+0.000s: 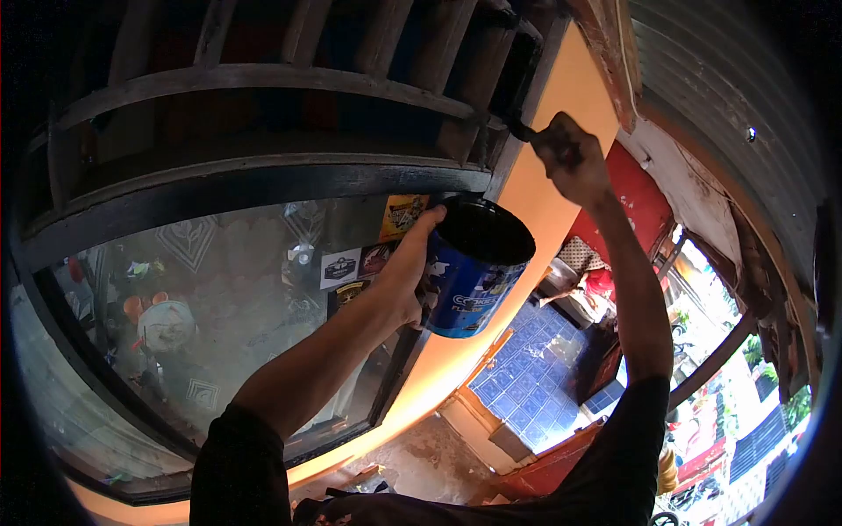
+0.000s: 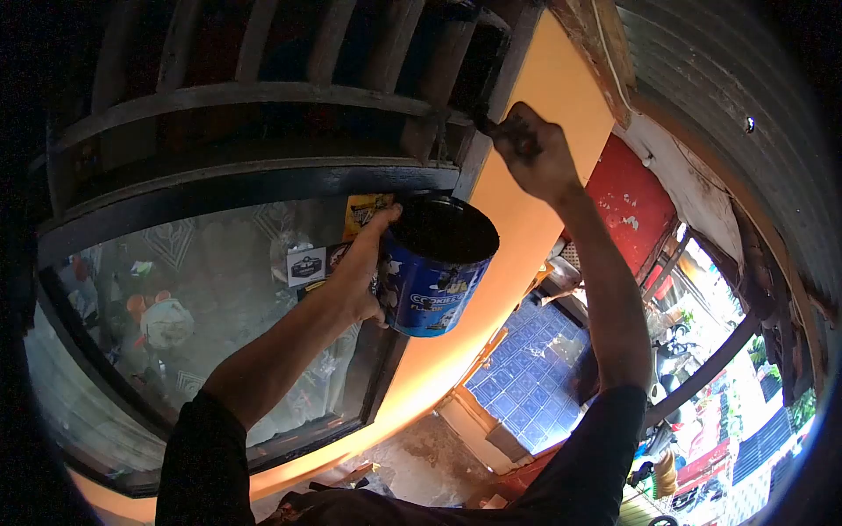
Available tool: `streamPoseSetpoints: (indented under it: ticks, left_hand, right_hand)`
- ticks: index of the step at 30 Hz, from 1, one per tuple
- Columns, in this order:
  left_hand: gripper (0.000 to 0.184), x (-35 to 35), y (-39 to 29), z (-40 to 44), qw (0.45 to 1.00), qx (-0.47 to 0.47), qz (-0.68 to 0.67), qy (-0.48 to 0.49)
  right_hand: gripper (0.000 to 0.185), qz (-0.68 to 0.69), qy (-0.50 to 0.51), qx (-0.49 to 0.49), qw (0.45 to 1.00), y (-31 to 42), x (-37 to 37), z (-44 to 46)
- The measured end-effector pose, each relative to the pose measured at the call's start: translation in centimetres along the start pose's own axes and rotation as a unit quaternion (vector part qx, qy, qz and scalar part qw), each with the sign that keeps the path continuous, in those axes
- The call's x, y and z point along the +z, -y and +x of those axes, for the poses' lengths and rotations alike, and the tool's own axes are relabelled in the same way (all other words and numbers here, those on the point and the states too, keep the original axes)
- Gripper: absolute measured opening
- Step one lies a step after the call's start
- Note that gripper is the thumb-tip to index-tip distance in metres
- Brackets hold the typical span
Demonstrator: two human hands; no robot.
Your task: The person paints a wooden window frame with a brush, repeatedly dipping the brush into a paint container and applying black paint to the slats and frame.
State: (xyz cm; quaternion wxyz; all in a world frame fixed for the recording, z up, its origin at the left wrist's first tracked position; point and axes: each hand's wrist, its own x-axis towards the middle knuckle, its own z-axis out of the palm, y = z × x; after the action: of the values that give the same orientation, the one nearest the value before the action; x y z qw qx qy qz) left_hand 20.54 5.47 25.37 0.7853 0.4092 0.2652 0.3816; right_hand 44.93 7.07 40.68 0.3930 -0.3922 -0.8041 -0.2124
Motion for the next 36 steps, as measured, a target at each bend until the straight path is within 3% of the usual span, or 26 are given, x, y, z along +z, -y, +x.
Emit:
streamPoseSetpoints:
  ticks: [2, 3, 8, 11, 13, 15, 18, 21, 22, 24, 25, 28, 29, 32, 33, 36]
  left_hand:
    - [0.098, -0.1, 0.3, 0.1, 1.0, -0.013, -0.002, -0.009]
    - [0.098, -0.4, 0.4, 0.5, 1.0, -0.016, 0.0, -0.003]
    - [0.1, -0.8, 0.9, 1.0, 1.0, -0.01, -0.007, 0.005]
    - [0.102, -0.8, 1.0, 1.2, 1.0, -0.018, -0.015, -0.01]
    - [0.103, -1.1, 1.2, 1.5, 1.0, -0.011, -0.018, -0.001]
    - [0.104, -1.3, 1.1, 1.5, 1.0, 0.001, -0.023, 0.012]
    - [0.103, -1.4, 1.1, 1.4, 0.999, -0.003, -0.028, 0.029]
    - [0.101, -1.8, 1.3, 2.2, 0.999, -0.018, -0.028, 0.036]
    - [0.1, -1.7, 1.2, 2.1, 0.999, -0.017, -0.026, 0.032]
    - [0.098, -1.6, 1.1, 1.8, 0.999, -0.004, -0.031, 0.04]
    - [0.097, -1.6, 1.1, 1.5, 0.998, 0.008, -0.036, 0.052]
    - [0.079, -1.3, 0.9, 0.9, 0.998, 0.018, -0.051, 0.038]
    - [0.072, -1.3, 0.9, 0.8, 0.998, 0.015, -0.055, 0.025]
    - [0.088, -1.9, 1.7, 1.9, 0.993, 0.028, -0.083, 0.077]
    - [0.088, -2.0, 1.8, 2.1, 0.99, 0.028, -0.095, 0.097]
    - [0.087, -2.2, 2.0, 2.8, 0.989, 0.023, -0.098, 0.112]
  right_hand:
    - [0.007, 0.147, 0.022, 0.068, 0.987, 0.6, -1.1, 1.3]
    - [0.005, 0.189, 0.031, 0.043, 0.98, 0.0, -1.9, 2.8]
    - [0.015, -0.065, -0.087, -0.049, 0.993, -0.5, -4.2, 8.3]
    - [0.018, -0.287, -0.139, -0.2, 0.926, -0.6, -3.6, 7.7]
    - [0.02, -0.302, -0.087, -0.237, 0.919, -0.7, -2.4, 5.5]
    - [0.016, -0.227, 0.045, -0.099, 0.968, 1.2, -1.8, 3.1]
    - [0.012, -0.109, 0.102, 0.006, 0.989, 1.4, -2.3, 2.6]
    - [0.008, 0.166, 0.131, 0.078, 0.974, -0.1, -3.7, 4.9]
    - [0.007, 0.119, 0.104, 0.093, 0.983, 0.7, -4.2, 5.4]
    - [0.006, -0.002, 0.059, 0.028, 0.998, 1.0, -5.0, 6.7]
    - [0.009, -0.101, 0.029, -0.003, 0.994, 1.3, -5.5, 7.4]
    - [0.015, -0.225, -0.048, -0.092, 0.969, 3.1, -5.7, 8.3]
    - [0.014, -0.236, -0.038, -0.086, 0.967, 3.1, -5.5, 8.1]
    - [0.012, -0.272, 0.018, -0.047, 0.961, 1.1, -3.7, 6.3]
    - [0.013, -0.287, 0.025, -0.121, 0.95, 1.0, -2.9, 5.3]
    - [0.01, -0.068, 0.08, -0.024, 0.994, 1.0, -1.3, 4.3]
